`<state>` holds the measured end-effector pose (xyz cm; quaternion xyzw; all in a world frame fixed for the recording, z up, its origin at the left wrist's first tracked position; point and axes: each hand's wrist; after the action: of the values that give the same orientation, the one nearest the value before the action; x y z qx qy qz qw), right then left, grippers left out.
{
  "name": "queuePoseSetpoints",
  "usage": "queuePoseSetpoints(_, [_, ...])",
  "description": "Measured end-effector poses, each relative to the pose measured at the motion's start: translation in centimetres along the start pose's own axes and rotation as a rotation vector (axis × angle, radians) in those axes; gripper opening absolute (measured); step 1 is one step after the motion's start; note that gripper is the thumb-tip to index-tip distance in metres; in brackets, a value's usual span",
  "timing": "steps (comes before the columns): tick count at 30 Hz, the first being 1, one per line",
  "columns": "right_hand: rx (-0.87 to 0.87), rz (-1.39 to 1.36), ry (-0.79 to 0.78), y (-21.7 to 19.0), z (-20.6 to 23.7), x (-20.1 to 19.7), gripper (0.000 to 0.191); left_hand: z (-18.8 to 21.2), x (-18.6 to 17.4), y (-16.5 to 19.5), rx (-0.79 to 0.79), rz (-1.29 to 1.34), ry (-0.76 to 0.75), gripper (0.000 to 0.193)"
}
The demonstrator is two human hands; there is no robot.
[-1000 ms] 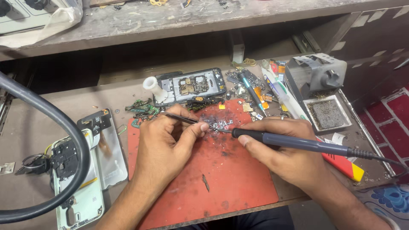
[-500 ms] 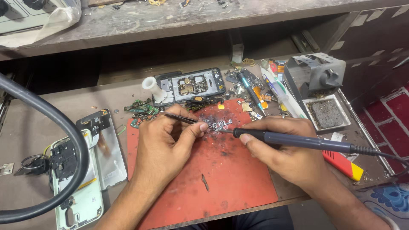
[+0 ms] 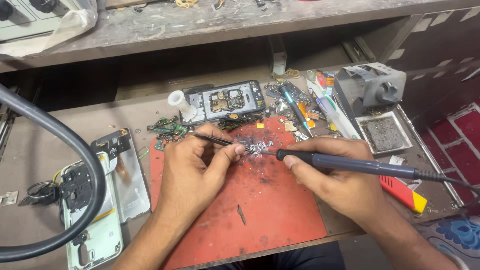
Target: The person uses a soldering iron and tweezers to apply solder to a small circuit board component on a red mat. The person repeatedly heats the component and adjusts its position while working on the electronics repair.
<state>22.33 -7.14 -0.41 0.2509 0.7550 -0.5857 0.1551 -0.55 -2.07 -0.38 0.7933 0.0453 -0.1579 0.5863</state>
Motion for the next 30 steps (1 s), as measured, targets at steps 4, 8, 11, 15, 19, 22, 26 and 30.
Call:
queuePoseSetpoints(4, [0.075,-0.022,-0.023,-0.05,-0.05,-0.02,0.016,0.02,-0.10,0.07,-0.004,-0.075,0.001,0.013])
queuePoseSetpoints(8, [0.002,0.002,-0.031,-0.13,-0.10,-0.12,0.017,-0.04,-0.03,0.11,-0.016,-0.046,-0.002,0.013])
queuePoseSetpoints(11, [0.056,-0.011,-0.044,-0.15,-0.09,-0.10,0.018,-0.03,-0.03,0.10,-0.009,-0.043,0.001,0.012])
queuePoseSetpoints(15, [-0.112,0.055,-0.018,-0.14,-0.21,-0.12,0.018,-0.02,-0.12,0.06,0.008,-0.069,-0.009,0.013])
queuePoseSetpoints(19, [-0.061,0.031,-0.046,-0.23,-0.20,-0.24,0.017,-0.05,-0.02,0.04,0.006,-0.035,-0.008,0.011])
queuePoseSetpoints(22, [-0.008,0.022,-0.057,-0.35,-0.22,-0.15,0.018,-0.06,-0.06,0.05,-0.015,-0.042,-0.009,0.011])
queuePoseSetpoints(26, [-0.058,0.026,-0.049,-0.49,-0.20,-0.19,0.018,-0.06,0.04,0.05,-0.016,-0.039,-0.006,0.012])
queuePoseSetpoints(30, [0.103,-0.004,-0.050,-0.54,-0.16,0.00,0.017,-0.06,-0.07,0.01,-0.033,-0.037,-0.011,0.011])
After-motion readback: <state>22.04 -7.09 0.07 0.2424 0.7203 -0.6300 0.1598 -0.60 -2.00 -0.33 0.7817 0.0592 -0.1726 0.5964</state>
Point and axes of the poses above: each hand's wrist, its own z-axis away from the middle knuckle, its own x-axis out of the palm, y = z × x, and after that the axes turned 2 degrees about z, right-handed
